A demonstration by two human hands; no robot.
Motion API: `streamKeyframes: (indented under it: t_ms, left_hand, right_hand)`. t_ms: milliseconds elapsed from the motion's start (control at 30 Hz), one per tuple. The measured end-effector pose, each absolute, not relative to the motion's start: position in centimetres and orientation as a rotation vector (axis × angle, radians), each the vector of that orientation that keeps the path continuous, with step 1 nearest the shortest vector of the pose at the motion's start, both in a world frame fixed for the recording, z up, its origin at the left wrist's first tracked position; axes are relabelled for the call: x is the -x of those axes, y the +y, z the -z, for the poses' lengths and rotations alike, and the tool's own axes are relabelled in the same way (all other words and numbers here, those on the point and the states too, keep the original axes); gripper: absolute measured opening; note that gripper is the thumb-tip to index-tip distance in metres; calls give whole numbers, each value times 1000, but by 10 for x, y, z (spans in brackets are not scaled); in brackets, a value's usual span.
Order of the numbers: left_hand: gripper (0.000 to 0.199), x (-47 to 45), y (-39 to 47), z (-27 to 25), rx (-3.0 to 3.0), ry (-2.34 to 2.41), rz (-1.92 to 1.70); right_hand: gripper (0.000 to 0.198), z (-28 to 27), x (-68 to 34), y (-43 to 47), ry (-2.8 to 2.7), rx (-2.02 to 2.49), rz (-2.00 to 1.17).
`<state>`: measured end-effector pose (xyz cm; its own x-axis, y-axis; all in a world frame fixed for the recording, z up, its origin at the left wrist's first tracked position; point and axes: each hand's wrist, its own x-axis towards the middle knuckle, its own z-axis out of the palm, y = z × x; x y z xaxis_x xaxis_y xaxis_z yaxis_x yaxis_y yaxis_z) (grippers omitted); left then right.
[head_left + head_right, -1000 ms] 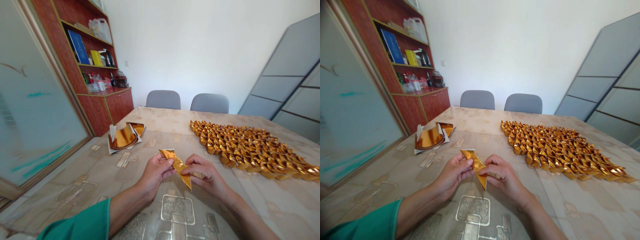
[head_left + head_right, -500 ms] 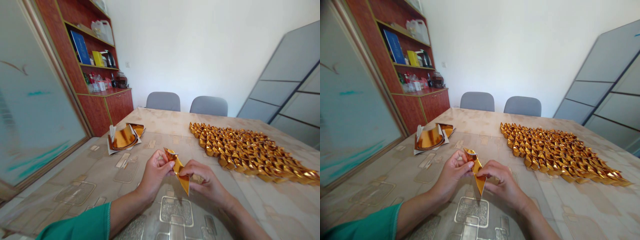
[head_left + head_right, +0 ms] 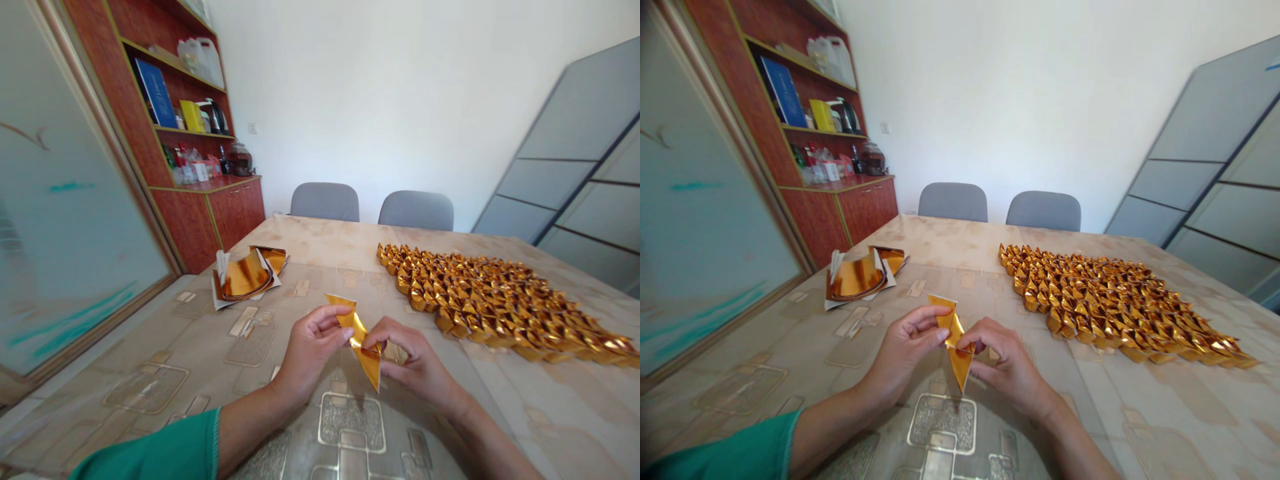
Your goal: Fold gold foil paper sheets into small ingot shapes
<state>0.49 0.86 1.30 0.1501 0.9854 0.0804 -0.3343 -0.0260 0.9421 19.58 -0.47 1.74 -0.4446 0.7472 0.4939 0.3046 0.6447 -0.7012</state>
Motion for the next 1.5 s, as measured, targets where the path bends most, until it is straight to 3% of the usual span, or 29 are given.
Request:
streamKeyframes:
  t_ms: [367, 600, 1167, 1500]
  left_hand:
    - [29, -9, 6, -14, -1142, 874, -1324]
    - [27, -11, -2, -17, -1143, 850, -1360]
    - [28, -5, 5, -24, -1150, 903, -1434]
    - [21, -10, -7, -16, -1297, 855, -1372]
  right_hand:
    - [23, -20, -199, -4, -1991, 703, -785]
    - [30, -17, -190, -6, -1845, 875, -750]
    - [9, -20, -188, -9, -1928, 800, -731]
    - [26, -13, -177, -10, -1718, 893, -784]
